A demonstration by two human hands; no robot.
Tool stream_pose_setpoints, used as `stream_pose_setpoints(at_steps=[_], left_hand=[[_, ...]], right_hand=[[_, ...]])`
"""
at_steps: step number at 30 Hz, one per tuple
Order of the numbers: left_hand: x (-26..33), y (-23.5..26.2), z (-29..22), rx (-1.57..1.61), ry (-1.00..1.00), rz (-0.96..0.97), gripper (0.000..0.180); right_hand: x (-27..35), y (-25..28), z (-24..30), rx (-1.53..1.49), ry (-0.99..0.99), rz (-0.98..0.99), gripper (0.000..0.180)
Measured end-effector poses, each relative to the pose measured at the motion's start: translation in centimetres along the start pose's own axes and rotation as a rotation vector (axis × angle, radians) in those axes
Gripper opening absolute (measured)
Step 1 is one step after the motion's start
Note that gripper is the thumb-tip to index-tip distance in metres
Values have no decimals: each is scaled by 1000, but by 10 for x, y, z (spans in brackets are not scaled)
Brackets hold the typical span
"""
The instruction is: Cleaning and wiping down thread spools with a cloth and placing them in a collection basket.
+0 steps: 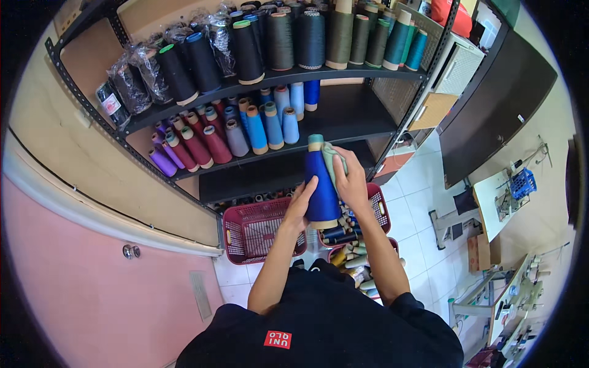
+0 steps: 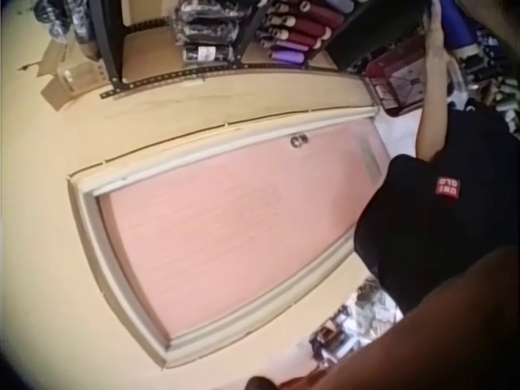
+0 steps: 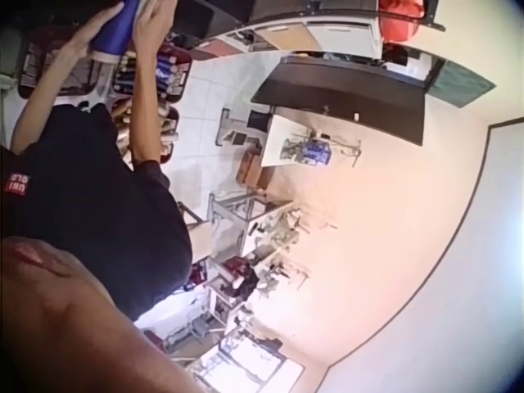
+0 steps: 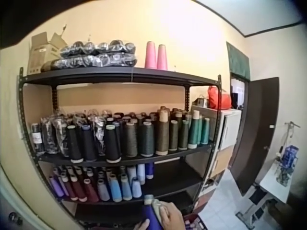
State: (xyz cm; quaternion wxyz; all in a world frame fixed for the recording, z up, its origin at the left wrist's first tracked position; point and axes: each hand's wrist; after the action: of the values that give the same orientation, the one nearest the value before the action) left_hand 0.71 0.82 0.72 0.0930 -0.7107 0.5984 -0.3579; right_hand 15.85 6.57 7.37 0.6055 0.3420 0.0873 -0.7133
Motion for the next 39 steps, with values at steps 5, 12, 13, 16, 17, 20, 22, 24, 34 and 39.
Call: stream_pose_setpoints(at_steps=[5, 12, 13, 16, 17, 20, 22, 24, 34, 39], left_hand=[[-2, 4, -1, 163, 77, 61, 62], [-2, -2, 7, 137, -9, -24, 63], [-3, 0, 9, 139, -8, -26, 63], [-6, 7, 11, 24, -71, -50, 61], [-6, 11, 10, 52, -30, -31, 60], [-2, 6, 7, 141, 3, 25, 60], [2, 5, 3, 204, -13, 52, 61], [6, 5, 1, 222, 89, 38, 61], [-2, 13, 10, 82, -38, -1, 58], [4, -3, -4, 211, 45, 26, 58]], right_hand=[[-6, 12, -9, 80, -32, -39, 30], [-6, 1, 29, 52, 116, 151, 28], [-2, -1, 28, 63, 69, 190, 28], [4, 2, 11, 38, 40, 42, 28], [4, 2, 4, 36, 43, 47, 28], [1, 9, -17, 98, 10, 57, 29], [-4, 11, -4, 113, 6, 23, 29], [-9, 12, 15, 79, 22, -42, 29], [6, 2, -7, 96, -4, 61, 27], [-9, 12, 10, 54, 102, -83, 30]])
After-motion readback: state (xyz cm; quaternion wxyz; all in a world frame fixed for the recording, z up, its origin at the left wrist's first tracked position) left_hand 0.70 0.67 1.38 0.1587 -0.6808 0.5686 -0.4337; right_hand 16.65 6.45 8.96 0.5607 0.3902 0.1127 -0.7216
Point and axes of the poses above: each hand's wrist, its own x-axis away from the middle knuckle, its own y-axis out of the back of the hand, z = x × y, and after that the axes turned 9 degrees about -z, right-handed
